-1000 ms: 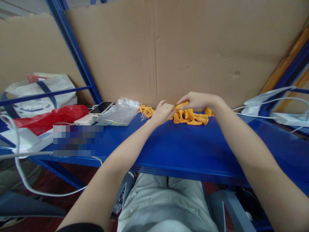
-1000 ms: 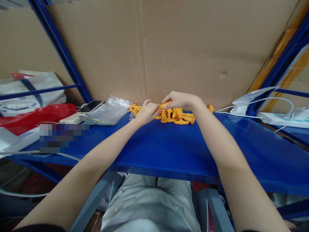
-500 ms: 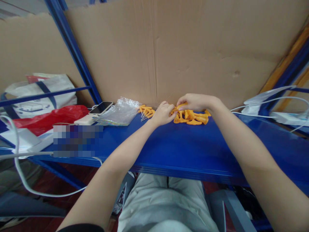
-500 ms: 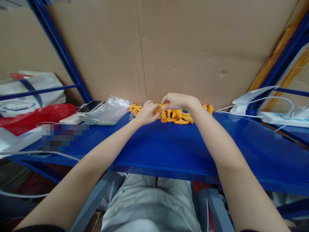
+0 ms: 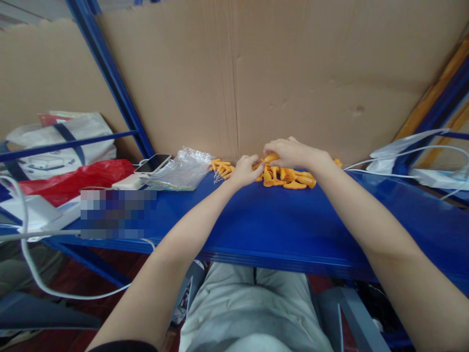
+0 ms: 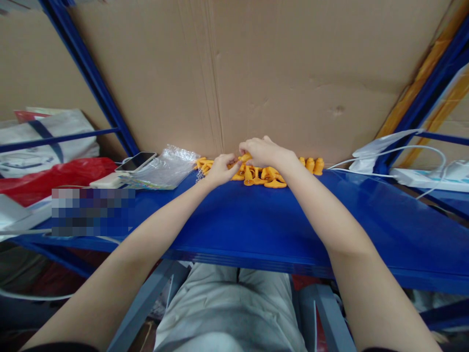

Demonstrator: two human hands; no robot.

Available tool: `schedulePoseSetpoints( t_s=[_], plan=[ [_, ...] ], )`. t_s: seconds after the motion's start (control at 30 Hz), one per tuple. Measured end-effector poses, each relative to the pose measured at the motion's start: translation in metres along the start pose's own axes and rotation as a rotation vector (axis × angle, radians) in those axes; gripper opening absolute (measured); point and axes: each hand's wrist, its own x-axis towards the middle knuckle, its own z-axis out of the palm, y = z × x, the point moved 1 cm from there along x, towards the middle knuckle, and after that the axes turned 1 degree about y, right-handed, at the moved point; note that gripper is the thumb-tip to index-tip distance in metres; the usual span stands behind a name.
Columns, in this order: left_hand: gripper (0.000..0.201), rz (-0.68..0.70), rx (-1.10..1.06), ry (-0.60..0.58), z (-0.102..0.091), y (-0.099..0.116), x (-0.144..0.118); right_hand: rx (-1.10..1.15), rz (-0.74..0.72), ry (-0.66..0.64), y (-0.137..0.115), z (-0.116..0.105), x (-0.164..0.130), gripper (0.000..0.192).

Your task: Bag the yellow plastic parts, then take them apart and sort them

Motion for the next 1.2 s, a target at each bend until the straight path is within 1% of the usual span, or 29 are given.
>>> schedulePoseSetpoints(
  t_s=[0.13, 0.23, 0.3, 0.37, 0.43, 0.57, 0.63, 0.7, 0.8, 0.93, 1.1, 1.2],
  plan=[
    [0.021, 0.126, 0.108, -0.086, 0.001, 0.008, -0.004, 0.002, 0.121, -0.168, -0.003, 0.002, 0.0, 0.027],
    [0.018, 0.166, 0.121, -0.102, 0.001, 0.012, -0.004, -0.051, 0.126, -0.205, -0.004, 0.001, 0.0, 0.025],
    [0.018, 0.15, 0.084, -0.082, 0.002, 0.015, -0.003, -0.092, 0.106, -0.197, -0.004, 0.0, -0.001, 0.026],
    [0.021, 0.086, -0.006, -0.05, 0.002, 0.017, -0.001, -0.125, 0.079, -0.174, -0.003, -0.002, -0.001, 0.028],
    [0.025, -0.034, -0.165, -0.045, 0.003, 0.02, 0.001, -0.145, 0.06, -0.157, -0.003, -0.004, -0.002, 0.029],
    [0.028, -0.344, -0.603, -0.169, 0.004, 0.022, 0.004, -0.169, 0.049, -0.152, -0.005, -0.005, -0.004, 0.028],
    [0.029, -0.454, -0.802, -0.197, 0.003, 0.022, 0.004, -0.188, 0.025, -0.124, -0.007, -0.005, -0.004, 0.024],
    [0.028, -0.534, -0.984, -0.209, 0.001, 0.021, 0.004, -0.202, -0.004, -0.075, -0.007, -0.005, -0.005, 0.022],
    [0.029, -0.617, -1.214, -0.259, -0.003, 0.023, 0.005, -0.211, -0.032, 0.014, -0.006, -0.006, -0.006, 0.023],
    [0.032, -0.683, -1.408, -0.308, -0.011, 0.026, 0.006, -0.219, -0.039, 0.087, -0.004, -0.005, -0.006, 0.027],
    [0.038, -0.734, -1.509, -0.313, -0.016, 0.024, 0.005, -0.229, -0.064, 0.173, -0.001, -0.002, -0.002, 0.027],
    [0.042, -0.747, -1.506, -0.35, -0.015, 0.019, 0.004, -0.228, -0.012, 0.282, 0.015, -0.001, -0.002, 0.028]
  ],
)
